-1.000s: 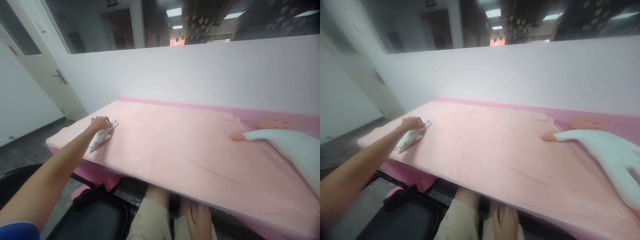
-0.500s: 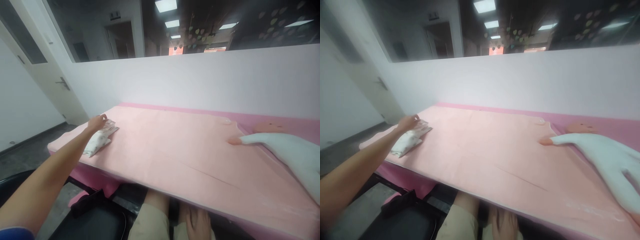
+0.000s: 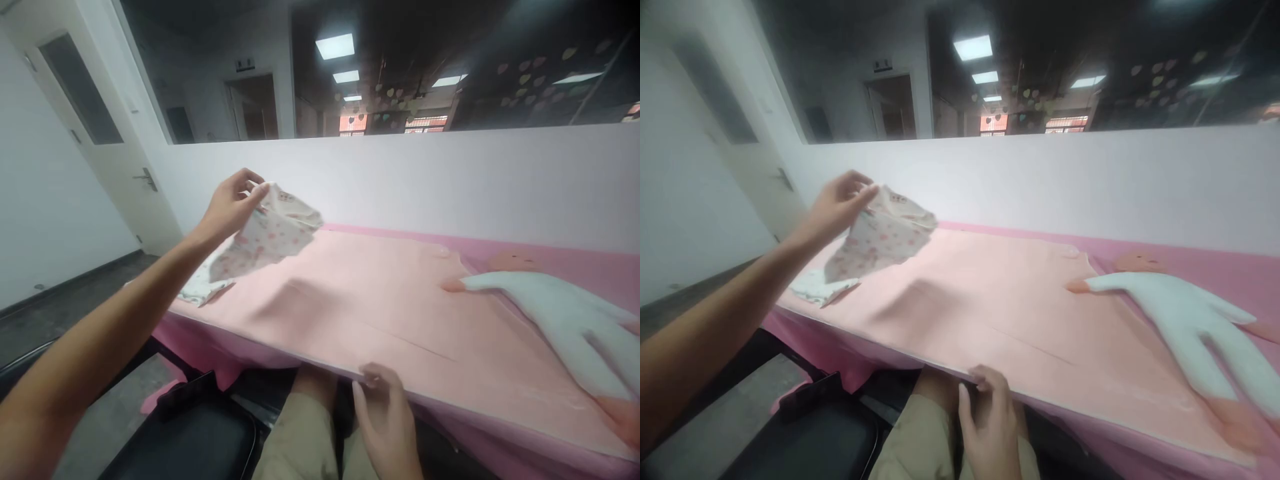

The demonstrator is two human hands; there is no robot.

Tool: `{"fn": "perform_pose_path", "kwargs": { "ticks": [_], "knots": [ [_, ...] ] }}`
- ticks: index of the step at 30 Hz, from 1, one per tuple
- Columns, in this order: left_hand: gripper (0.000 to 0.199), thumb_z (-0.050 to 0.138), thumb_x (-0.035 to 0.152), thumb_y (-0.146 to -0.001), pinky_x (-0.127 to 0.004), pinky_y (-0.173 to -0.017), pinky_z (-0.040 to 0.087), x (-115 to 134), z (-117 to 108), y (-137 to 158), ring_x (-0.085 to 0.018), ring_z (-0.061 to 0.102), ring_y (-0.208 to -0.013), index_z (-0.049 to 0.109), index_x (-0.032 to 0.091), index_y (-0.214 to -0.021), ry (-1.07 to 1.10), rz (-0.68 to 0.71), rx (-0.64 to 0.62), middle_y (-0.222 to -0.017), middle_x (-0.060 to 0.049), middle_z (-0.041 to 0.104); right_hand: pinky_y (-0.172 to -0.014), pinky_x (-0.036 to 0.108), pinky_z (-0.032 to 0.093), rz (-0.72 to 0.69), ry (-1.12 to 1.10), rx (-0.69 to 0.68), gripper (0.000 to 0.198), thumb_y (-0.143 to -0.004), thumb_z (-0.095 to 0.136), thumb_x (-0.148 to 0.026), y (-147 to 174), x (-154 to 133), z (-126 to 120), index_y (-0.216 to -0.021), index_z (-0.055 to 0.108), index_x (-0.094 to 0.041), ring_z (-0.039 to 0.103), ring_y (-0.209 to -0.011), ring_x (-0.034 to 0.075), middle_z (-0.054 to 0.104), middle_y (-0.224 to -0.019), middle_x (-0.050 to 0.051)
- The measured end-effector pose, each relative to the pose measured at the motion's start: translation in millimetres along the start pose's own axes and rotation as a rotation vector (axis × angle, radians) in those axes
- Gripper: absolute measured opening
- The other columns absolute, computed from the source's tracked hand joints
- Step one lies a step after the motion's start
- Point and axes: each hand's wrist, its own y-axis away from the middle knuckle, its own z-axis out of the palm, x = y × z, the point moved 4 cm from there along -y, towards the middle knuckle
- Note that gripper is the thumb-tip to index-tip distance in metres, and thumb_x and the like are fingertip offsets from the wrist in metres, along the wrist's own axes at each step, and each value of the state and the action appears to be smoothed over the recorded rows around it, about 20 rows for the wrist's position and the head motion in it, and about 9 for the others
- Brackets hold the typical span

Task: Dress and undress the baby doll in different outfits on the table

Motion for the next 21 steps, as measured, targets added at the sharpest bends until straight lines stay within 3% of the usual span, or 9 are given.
{"fn": "perform_pose_path", "kwargs": {
  "ticks": [2, 4, 6, 9, 12, 15, 16, 18, 21],
  "knots": [
    [0.048, 0.056, 0.064, -0.100, -0.032, -0.074, 0.059, 49.3, 5.2, 30.6, -0.019, 0.069, -0.085, 0.065, 0.020, -0.115, 0.151, 0.047, -0.050, -0.096, -0.004, 0.069, -0.084, 0.044, 0.060, -0.036, -0.033, 0.118, 0.040, -0.099, 0.068, -0.042, -37.8, -46.2, -27.5, -0.131, 0.057, -0.022, 0.068, -0.095, 0.025, 0.067, -0.124, 0.016],
    [0.044, 0.059, 0.064, -0.098, -0.031, -0.072, 0.058, 87.2, 11.0, 61.6, -0.018, 0.068, -0.083, 0.067, 0.022, -0.109, 0.293, 0.087, -0.147, -0.095, -0.004, 0.069, -0.097, 0.052, 0.057, -0.143, -0.029, 0.209, 0.066, -0.091, 0.078, -0.044, -71.5, -81.3, -57.8, -0.145, 0.049, -0.022, 0.063, -0.120, 0.031, 0.057, -0.141, 0.019],
    [0.038, 0.062, 0.061, -0.099, -0.031, -0.071, 0.056, 113.4, 16.2, 89.7, -0.017, 0.067, -0.081, 0.068, 0.023, -0.105, 0.417, 0.124, -0.264, -0.096, -0.004, 0.070, -0.104, 0.056, 0.055, -0.180, -0.078, 0.136, 0.094, -0.084, 0.084, -0.050, -97.9, -98.2, -81.5, -0.160, 0.034, -0.025, 0.052, -0.139, 0.036, 0.043, -0.157, 0.020],
    [0.029, 0.064, 0.053, -0.100, -0.032, -0.073, 0.054, 132.7, 22.9, 122.1, -0.016, 0.064, -0.081, 0.069, 0.024, -0.099, 0.568, 0.145, -0.401, -0.096, -0.005, 0.070, -0.097, 0.052, 0.059, -0.096, -0.165, -0.118, 0.106, -0.081, 0.086, -0.049, -117.5, -96.6, -100.7, -0.167, 0.026, -0.031, 0.057, -0.137, 0.036, 0.047, -0.156, 0.018],
    [0.025, 0.067, 0.049, -0.099, -0.034, -0.078, 0.053, 132.4, 34.6, 143.9, -0.017, 0.063, -0.083, 0.069, 0.025, -0.094, 0.673, 0.098, -0.507, -0.091, -0.004, 0.068, -0.090, 0.050, 0.062, 0.091, -0.247, -0.349, 0.089, -0.081, 0.087, -0.049, -113.1, -80.6, -102.3, -0.158, 0.046, -0.030, 0.069, -0.116, 0.034, 0.066, -0.135, 0.015],
    [0.028, 0.067, 0.052, -0.099, -0.034, -0.078, 0.051, 118.5, 54.1, 161.8, -0.018, 0.062, -0.084, 0.067, 0.024, -0.095, 0.771, 0.010, -0.603, -0.090, -0.004, 0.067, -0.080, 0.047, 0.063, 0.361, -0.375, -0.601, 0.052, -0.086, 0.079, -0.057, -90.9, -67.0, -93.6, -0.123, 0.071, -0.022, 0.073, -0.092, 0.032, 0.075, -0.106, 0.012],
    [0.029, 0.066, 0.052, -0.099, -0.033, -0.078, 0.051, 112.2, 61.6, 168.1, -0.018, 0.062, -0.084, 0.066, 0.024, -0.096, 0.796, -0.017, -0.631, -0.091, -0.004, 0.067, -0.077, 0.045, 0.063, 0.433, -0.394, -0.622, 0.047, -0.086, 0.077, -0.060, -83.0, -64.5, -93.1, -0.111, 0.074, -0.021, 0.072, -0.086, 0.031, 0.075, -0.097, 0.011],
    [0.030, 0.065, 0.053, -0.099, -0.033, -0.082, 0.051, 99.5, 76.4, 182.4, -0.018, 0.062, -0.087, 0.065, 0.023, -0.098, 0.812, -0.058, -0.672, -0.096, -0.004, 0.066, -0.071, 0.040, 0.061, 0.521, -0.397, -0.541, 0.044, -0.084, 0.078, -0.063, -70.6, -61.2, -97.5, -0.098, 0.074, -0.021, 0.070, -0.079, 0.028, 0.073, -0.086, 0.008],
    [0.029, 0.064, 0.053, -0.101, -0.033, -0.091, 0.050, 83.6, 98.5, 207.1, -0.020, 0.063, -0.101, 0.064, 0.023, -0.101, 0.778, -0.118, -0.696, -0.108, -0.005, 0.067, -0.063, 0.033, 0.058, 0.551, -0.342, -0.427, 0.041, -0.079, 0.083, -0.061, -58.6, -59.4, -107.2, -0.087, 0.073, -0.023, 0.067, -0.070, 0.024, 0.069, -0.076, 0.004]
  ]
}}
